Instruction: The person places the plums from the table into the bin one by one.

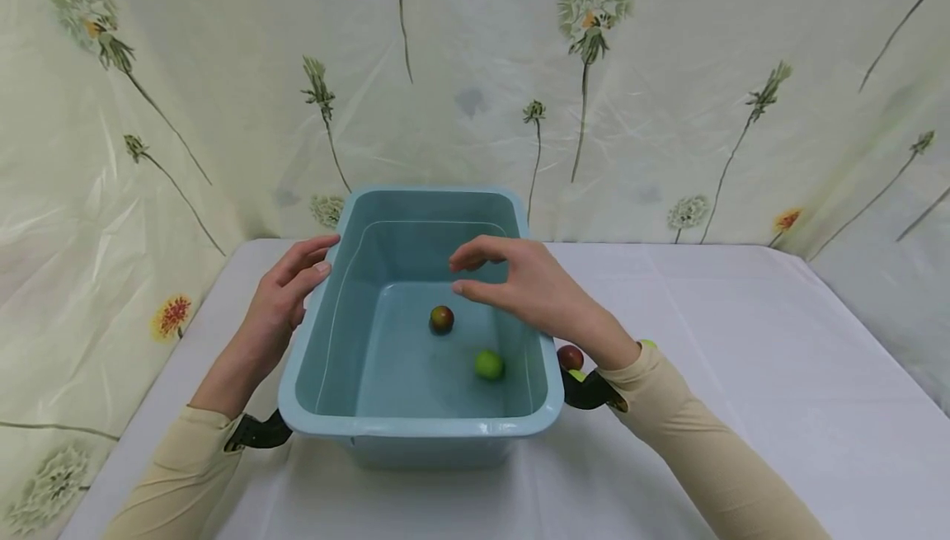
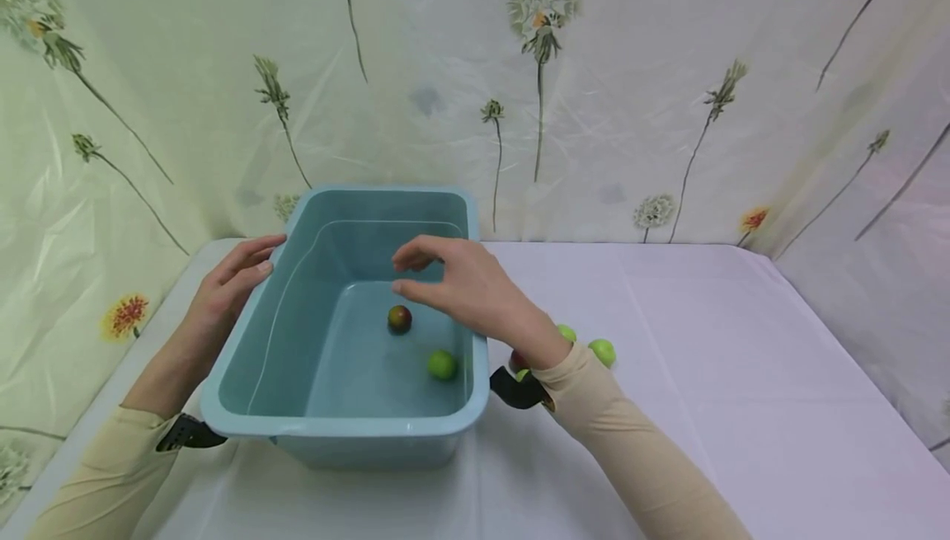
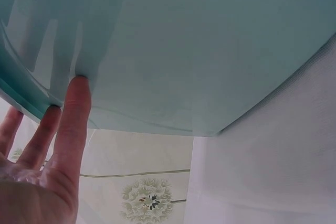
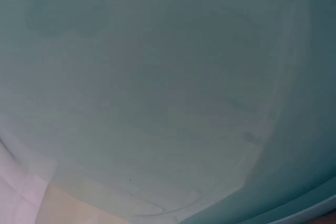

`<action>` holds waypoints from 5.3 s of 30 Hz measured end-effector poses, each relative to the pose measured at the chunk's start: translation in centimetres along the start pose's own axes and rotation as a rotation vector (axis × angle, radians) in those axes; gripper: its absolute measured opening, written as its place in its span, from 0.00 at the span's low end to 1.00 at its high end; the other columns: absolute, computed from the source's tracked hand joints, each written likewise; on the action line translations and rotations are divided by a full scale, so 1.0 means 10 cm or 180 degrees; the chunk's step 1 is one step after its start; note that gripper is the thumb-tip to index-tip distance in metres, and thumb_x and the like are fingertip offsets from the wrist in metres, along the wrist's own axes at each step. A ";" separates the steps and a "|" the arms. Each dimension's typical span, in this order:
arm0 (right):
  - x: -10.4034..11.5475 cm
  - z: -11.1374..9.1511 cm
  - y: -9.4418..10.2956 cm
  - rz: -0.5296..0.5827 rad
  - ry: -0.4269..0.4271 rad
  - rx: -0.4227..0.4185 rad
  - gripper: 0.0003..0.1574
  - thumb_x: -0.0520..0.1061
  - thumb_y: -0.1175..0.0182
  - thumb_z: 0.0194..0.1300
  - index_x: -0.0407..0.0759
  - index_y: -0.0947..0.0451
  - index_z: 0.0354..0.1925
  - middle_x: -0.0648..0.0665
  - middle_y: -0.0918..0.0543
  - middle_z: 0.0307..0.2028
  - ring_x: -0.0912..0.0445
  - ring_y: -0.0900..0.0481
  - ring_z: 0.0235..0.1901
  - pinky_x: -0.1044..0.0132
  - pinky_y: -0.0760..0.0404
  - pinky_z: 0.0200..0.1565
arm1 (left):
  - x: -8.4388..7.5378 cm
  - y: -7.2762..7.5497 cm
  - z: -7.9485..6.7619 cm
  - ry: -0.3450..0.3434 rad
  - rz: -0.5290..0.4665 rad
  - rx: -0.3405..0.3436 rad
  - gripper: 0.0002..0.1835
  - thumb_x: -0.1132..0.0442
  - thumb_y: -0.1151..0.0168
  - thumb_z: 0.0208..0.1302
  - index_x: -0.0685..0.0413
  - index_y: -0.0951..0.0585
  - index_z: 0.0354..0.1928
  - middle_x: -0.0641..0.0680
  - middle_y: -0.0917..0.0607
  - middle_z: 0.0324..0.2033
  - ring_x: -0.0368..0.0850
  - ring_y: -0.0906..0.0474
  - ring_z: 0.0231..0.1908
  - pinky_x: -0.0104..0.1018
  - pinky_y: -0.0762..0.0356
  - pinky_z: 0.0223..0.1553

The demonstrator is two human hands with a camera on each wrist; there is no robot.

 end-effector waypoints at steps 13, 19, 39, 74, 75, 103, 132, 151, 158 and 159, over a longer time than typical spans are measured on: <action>-0.07 -0.17 0.15 -0.0094 0.0007 -0.0664 0.22 0.51 0.31 0.63 0.52 0.20 0.55 0.55 0.21 0.55 0.58 0.29 0.60 0.50 0.27 0.57 | -0.01 0.00 -0.01 -0.0016 -0.0021 0.0016 0.23 0.51 0.50 0.76 0.43 0.31 0.69 0.55 0.32 0.65 0.46 0.22 0.50 0.36 0.19 0.37; -0.17 -0.31 0.25 -0.0093 -0.0138 -0.0904 0.23 0.51 0.31 0.63 0.52 0.20 0.56 0.55 0.22 0.57 0.58 0.29 0.60 0.47 0.30 0.59 | -0.01 -0.01 -0.01 0.0023 -0.0012 0.0018 0.23 0.50 0.50 0.76 0.42 0.32 0.69 0.55 0.33 0.66 0.46 0.23 0.51 0.36 0.19 0.39; -0.52 -0.73 0.56 -0.0331 -0.0570 -0.1335 0.25 0.52 0.35 0.66 0.49 0.22 0.60 0.48 0.21 0.57 0.49 0.28 0.58 0.43 0.33 0.55 | 0.00 0.00 0.00 0.0003 0.0041 -0.0008 0.23 0.49 0.51 0.76 0.42 0.31 0.69 0.55 0.32 0.65 0.48 0.24 0.51 0.37 0.19 0.39; -1.23 -1.67 0.67 -0.0489 -0.1528 -0.1313 0.28 0.56 0.40 0.70 0.41 0.24 0.59 0.39 0.22 0.57 0.44 0.27 0.57 0.53 0.31 0.55 | -0.01 0.01 -0.01 -0.0012 -0.0081 0.0021 0.23 0.51 0.50 0.76 0.43 0.31 0.69 0.55 0.32 0.65 0.45 0.23 0.50 0.34 0.19 0.37; -1.26 -1.68 0.67 -0.0499 -0.1530 -0.1278 0.28 0.56 0.40 0.70 0.40 0.25 0.60 0.38 0.22 0.57 0.43 0.28 0.57 0.50 0.31 0.56 | -0.01 0.01 -0.02 -0.0016 -0.0088 0.0025 0.23 0.52 0.50 0.76 0.43 0.31 0.69 0.55 0.32 0.65 0.45 0.23 0.50 0.34 0.19 0.37; -1.77 -1.84 0.67 -0.0285 -0.1446 -0.0104 0.28 0.46 0.34 0.65 0.38 0.25 0.61 0.41 0.19 0.54 0.46 0.24 0.52 0.65 0.22 0.47 | -0.01 0.00 -0.01 0.0009 -0.0129 0.0019 0.23 0.52 0.50 0.76 0.43 0.31 0.69 0.55 0.32 0.64 0.47 0.25 0.53 0.35 0.19 0.42; -1.71 -1.74 0.69 -0.0443 -0.1630 -0.0306 0.28 0.51 0.36 0.68 0.40 0.25 0.61 0.40 0.18 0.52 0.45 0.22 0.51 0.48 0.22 0.50 | 0.01 0.06 0.00 0.0002 0.0113 0.0012 0.24 0.52 0.48 0.75 0.42 0.31 0.70 0.57 0.31 0.66 0.48 0.24 0.54 0.40 0.18 0.40; -1.48 -1.65 0.61 -0.0599 -0.1567 -0.0676 0.29 0.56 0.37 0.67 0.44 0.25 0.61 0.42 0.20 0.53 0.46 0.25 0.53 0.73 0.27 0.46 | 0.01 0.05 0.01 -0.0024 0.0230 0.0084 0.24 0.51 0.49 0.76 0.39 0.33 0.71 0.56 0.34 0.67 0.51 0.28 0.56 0.39 0.20 0.42; -1.37 -1.61 0.60 -0.0573 -0.1468 -0.0772 0.28 0.55 0.37 0.68 0.43 0.26 0.61 0.42 0.20 0.52 0.46 0.25 0.52 0.76 0.28 0.45 | -0.01 0.05 0.00 0.0031 0.0189 0.0083 0.24 0.51 0.50 0.75 0.40 0.32 0.70 0.54 0.34 0.67 0.51 0.28 0.55 0.38 0.20 0.40; -1.36 -1.60 0.60 -0.0575 -0.1458 -0.0784 0.29 0.55 0.38 0.68 0.43 0.26 0.61 0.41 0.20 0.52 0.45 0.25 0.52 0.76 0.28 0.45 | -0.01 0.04 0.00 0.0042 0.0183 0.0090 0.24 0.51 0.50 0.75 0.39 0.32 0.70 0.54 0.34 0.67 0.51 0.29 0.56 0.37 0.20 0.40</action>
Point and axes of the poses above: each hand's wrist, its own z-axis towards the middle knuckle, its own y-axis out of the back of the hand, x = y × z, the point moved 4 cm from there along z, towards the middle knuckle
